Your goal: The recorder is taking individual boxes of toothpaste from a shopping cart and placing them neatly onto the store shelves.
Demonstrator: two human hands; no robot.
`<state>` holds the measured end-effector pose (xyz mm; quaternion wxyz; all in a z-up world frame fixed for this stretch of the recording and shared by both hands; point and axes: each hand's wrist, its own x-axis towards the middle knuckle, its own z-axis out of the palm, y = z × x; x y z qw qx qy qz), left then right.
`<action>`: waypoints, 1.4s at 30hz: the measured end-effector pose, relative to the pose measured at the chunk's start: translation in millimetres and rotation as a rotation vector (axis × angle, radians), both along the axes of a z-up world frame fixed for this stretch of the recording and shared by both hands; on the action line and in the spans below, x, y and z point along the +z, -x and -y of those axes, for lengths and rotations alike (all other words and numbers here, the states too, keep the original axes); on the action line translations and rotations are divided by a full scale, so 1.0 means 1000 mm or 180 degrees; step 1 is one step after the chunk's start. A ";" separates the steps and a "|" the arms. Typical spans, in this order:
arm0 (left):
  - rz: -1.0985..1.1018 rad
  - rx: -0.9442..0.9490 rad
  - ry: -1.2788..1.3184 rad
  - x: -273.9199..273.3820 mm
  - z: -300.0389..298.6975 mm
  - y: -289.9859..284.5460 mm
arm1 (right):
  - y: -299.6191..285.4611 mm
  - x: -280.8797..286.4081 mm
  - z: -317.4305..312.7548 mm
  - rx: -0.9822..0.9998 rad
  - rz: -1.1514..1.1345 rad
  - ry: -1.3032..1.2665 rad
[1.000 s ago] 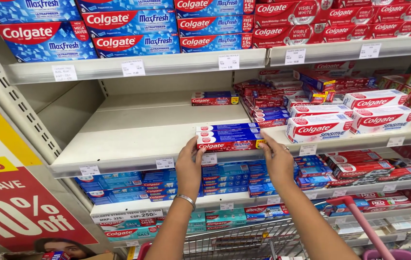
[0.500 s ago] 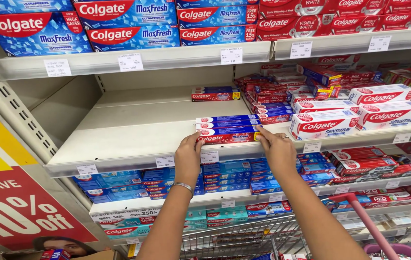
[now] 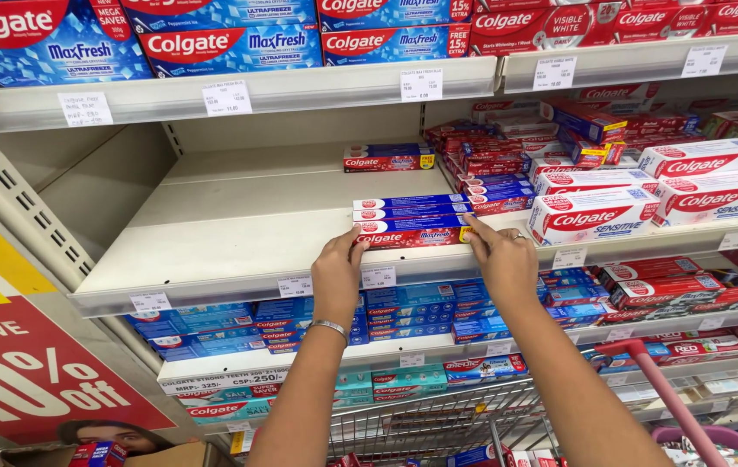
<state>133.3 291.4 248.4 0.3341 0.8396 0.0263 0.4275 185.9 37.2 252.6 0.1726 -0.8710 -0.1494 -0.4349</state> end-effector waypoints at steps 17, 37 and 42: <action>-0.0071 -0.0020 0.0123 0.001 0.001 0.004 | -0.006 -0.004 -0.003 0.0183 0.0053 -0.0136; -0.0538 -0.0069 -0.0250 0.019 -0.005 -0.013 | -0.024 0.002 -0.004 0.0244 -0.0296 -0.0366; -0.0831 -0.0043 -0.0434 0.025 -0.007 -0.026 | -0.040 -0.001 -0.003 0.0236 -0.0310 -0.0221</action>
